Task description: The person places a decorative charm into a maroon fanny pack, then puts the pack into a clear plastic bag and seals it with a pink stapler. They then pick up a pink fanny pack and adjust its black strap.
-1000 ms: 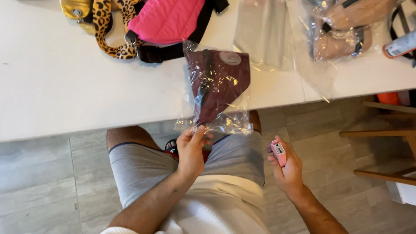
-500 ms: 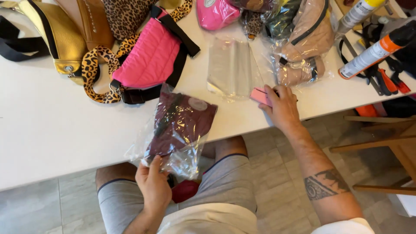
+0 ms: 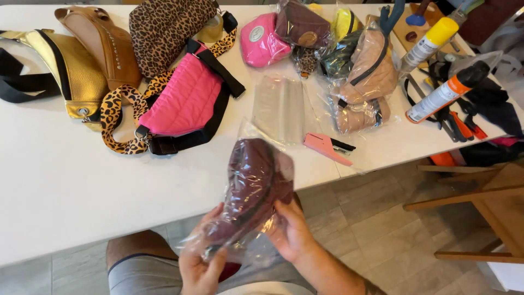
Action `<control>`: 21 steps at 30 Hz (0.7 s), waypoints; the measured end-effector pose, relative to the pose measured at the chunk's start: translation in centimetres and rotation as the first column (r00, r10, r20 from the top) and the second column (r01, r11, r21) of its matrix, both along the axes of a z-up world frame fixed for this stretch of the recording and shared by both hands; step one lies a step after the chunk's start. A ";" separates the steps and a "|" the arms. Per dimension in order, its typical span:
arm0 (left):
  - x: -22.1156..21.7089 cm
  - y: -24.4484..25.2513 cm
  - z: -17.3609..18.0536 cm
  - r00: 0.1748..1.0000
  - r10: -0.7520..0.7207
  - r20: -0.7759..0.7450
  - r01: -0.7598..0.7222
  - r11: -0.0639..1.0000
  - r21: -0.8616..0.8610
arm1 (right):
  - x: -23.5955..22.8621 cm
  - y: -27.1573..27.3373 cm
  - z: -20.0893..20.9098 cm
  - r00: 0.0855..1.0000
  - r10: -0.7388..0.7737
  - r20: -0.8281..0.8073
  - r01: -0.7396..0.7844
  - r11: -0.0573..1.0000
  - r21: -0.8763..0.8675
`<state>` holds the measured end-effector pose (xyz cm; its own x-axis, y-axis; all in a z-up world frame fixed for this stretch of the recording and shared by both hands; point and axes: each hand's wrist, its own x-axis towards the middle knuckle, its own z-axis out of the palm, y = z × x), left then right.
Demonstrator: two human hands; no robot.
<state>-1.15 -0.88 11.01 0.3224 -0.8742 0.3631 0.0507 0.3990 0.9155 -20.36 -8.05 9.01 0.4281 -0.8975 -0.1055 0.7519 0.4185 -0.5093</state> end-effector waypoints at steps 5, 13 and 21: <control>0.2 0.3 -1.0 0.938 -0.346 0.026 0.326 0.906 0.269 | -5.3 -10.6 3.6 0.703 -0.559 -0.440 0.573 0.812 -0.116; -0.2 2.5 -4.9 0.926 -0.364 0.096 0.328 0.905 0.270 | -12.7 -25.1 12.6 -0.113 -0.800 -0.589 0.357 0.520 -0.776; 2.0 0.9 -5.5 0.898 -0.349 0.267 0.286 0.926 0.247 | -13.1 -27.7 3.8 -0.619 -0.739 -0.267 -0.571 0.657 -0.493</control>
